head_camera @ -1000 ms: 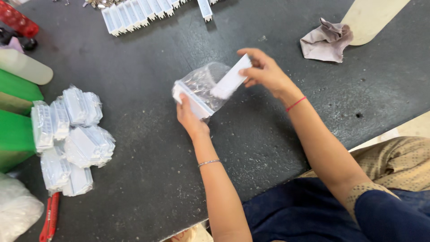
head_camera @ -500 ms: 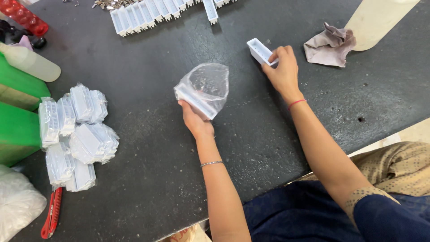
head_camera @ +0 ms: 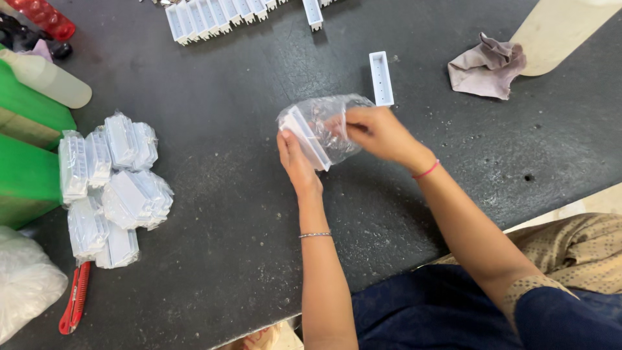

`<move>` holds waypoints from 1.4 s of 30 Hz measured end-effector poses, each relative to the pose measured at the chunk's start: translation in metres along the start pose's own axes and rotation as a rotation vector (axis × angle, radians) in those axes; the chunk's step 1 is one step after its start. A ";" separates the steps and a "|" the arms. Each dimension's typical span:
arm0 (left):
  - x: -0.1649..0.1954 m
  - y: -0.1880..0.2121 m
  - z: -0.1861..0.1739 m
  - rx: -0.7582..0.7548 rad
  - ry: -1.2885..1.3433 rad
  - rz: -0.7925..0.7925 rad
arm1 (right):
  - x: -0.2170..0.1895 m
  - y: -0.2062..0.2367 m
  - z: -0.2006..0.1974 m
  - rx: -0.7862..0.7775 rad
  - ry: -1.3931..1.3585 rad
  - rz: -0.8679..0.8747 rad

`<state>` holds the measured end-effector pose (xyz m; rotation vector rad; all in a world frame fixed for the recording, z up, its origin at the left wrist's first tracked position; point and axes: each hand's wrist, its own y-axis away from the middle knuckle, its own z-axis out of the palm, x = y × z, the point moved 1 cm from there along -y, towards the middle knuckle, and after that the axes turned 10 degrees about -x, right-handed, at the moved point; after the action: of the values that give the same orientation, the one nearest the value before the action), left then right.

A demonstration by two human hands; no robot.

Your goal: The person repeatedly unwraps small white plastic trays from clear plastic bags on a dark worktable. They remove the trays, set them aside, and discard the empty bags into a nearby white sack. The process is repeated for multiple units throughout the clip.

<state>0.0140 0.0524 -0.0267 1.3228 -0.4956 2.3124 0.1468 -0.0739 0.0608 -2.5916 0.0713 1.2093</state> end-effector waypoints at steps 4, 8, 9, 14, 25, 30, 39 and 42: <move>0.002 0.004 0.010 -0.037 -0.041 0.050 | -0.003 -0.005 0.007 0.058 -0.081 -0.099; 0.004 0.006 0.013 -0.063 0.074 0.050 | -0.003 -0.007 0.008 0.062 -0.089 -0.098; 0.004 0.007 0.014 -0.076 0.112 0.062 | -0.003 -0.008 0.009 0.061 -0.092 -0.064; 0.006 0.007 0.012 -0.077 0.223 0.086 | -0.003 -0.011 0.020 0.058 -0.088 0.040; 0.005 0.001 -0.007 0.165 0.243 0.101 | 0.003 -0.006 0.025 0.026 -0.256 -0.004; 0.017 -0.004 -0.046 0.410 0.321 0.022 | 0.012 -0.008 0.013 0.137 -0.431 0.024; 0.022 -0.002 -0.045 0.510 -0.189 0.237 | 0.021 0.002 -0.010 0.551 -0.099 0.171; 0.026 0.000 -0.044 0.512 -0.257 0.244 | 0.023 0.001 -0.005 0.456 0.146 0.192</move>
<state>-0.0292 0.0789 -0.0251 1.9062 -0.1431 2.5905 0.1651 -0.0742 0.0464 -2.2972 0.5671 0.9252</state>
